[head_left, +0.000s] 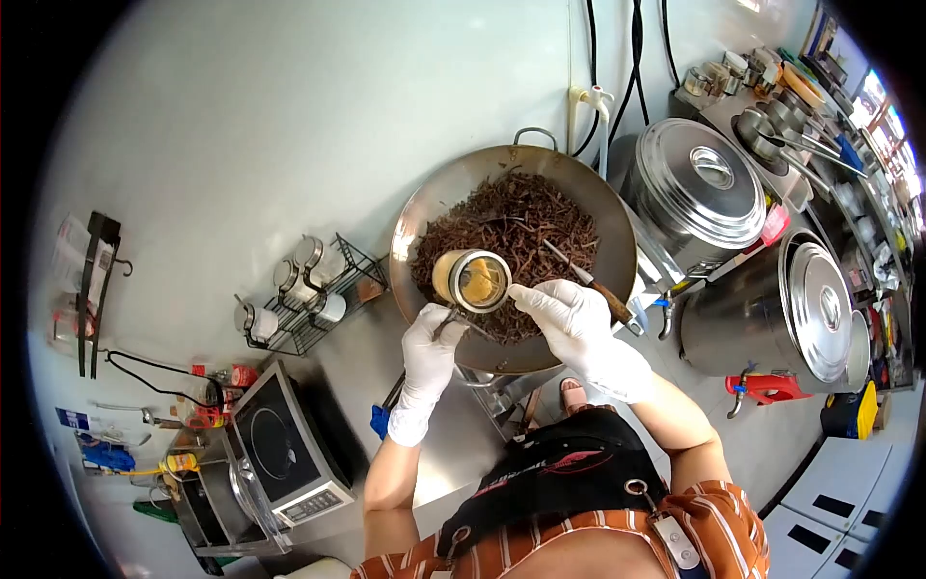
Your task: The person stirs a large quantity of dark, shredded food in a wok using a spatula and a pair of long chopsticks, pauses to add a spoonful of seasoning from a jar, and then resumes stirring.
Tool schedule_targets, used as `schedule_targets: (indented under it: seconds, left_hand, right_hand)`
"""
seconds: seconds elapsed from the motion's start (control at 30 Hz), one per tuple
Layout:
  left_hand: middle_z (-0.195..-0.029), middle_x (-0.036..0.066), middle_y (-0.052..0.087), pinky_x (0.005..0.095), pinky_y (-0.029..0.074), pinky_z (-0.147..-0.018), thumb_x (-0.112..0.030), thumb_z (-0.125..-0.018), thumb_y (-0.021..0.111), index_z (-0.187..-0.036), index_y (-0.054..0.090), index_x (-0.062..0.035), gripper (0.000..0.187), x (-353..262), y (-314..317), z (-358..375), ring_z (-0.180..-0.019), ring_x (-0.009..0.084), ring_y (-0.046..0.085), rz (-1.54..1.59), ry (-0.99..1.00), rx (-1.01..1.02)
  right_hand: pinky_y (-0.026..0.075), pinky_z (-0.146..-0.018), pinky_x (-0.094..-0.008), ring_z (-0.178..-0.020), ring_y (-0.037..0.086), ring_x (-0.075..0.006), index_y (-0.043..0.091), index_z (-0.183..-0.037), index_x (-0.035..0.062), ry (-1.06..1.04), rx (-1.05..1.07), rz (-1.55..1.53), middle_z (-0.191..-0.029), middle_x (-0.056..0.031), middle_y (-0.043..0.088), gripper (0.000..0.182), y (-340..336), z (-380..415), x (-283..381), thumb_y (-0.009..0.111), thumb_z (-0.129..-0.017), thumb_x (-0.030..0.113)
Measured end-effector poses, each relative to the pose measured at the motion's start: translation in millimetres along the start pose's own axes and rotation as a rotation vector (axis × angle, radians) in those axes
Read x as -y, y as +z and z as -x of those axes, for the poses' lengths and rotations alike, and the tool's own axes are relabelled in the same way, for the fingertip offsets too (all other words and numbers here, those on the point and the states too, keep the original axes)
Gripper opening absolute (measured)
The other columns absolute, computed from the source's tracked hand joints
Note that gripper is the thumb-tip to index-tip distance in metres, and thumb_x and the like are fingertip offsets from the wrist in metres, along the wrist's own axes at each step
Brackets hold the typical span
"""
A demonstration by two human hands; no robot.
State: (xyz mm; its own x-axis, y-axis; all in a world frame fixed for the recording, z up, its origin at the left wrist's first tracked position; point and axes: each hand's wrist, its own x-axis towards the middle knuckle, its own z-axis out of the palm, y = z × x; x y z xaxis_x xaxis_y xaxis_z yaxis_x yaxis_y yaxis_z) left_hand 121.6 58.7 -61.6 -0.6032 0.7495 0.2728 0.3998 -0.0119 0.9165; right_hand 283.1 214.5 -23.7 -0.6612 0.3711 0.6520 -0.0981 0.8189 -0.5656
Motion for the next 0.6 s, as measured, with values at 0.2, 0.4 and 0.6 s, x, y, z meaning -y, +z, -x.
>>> schedule_targets:
  seconds: [0.2,0.4,0.6]
  left_hand:
    - [-0.078,0.003,0.052,0.0231,0.04,-0.068,-0.009,-0.082,0.072,-0.087,0.059,0.0034,0.019,2,9,0,-0.073,0.0122,0.049,-0.049,0.046,-0.005]
    - [-0.077,0.008,0.054,0.0254,0.043,-0.065,-0.007,-0.077,0.074,-0.087,0.06,0.0041,0.021,2,8,10,-0.069,0.017,0.052,-0.173,0.081,-0.042]
    - [-0.08,0.007,0.054,0.0258,0.044,-0.068,-0.014,-0.081,0.072,-0.088,0.059,0.0038,0.023,-16,12,17,-0.071,0.0175,0.053,-0.293,0.115,-0.037]
  right_hand:
    - [0.047,-0.051,-0.0301,-0.06,0.059,-0.0209,0.068,-0.109,0.0074,-0.051,-0.02,0.076,-0.072,-0.0075,0.06,0.039,-7,-3,-6,0.068,-0.072,-0.003]
    - [0.045,-0.054,-0.0258,-0.06,0.057,-0.0151,0.07,-0.106,0.007,0.248,0.002,-0.114,-0.071,-0.0065,0.059,0.029,4,3,-6,0.068,-0.078,-0.002]
    - [0.043,-0.054,-0.0227,-0.058,0.054,-0.0086,0.071,-0.102,0.0038,0.558,-0.067,-0.403,-0.074,-0.0024,0.062,0.019,30,8,-8,0.066,-0.084,0.003]
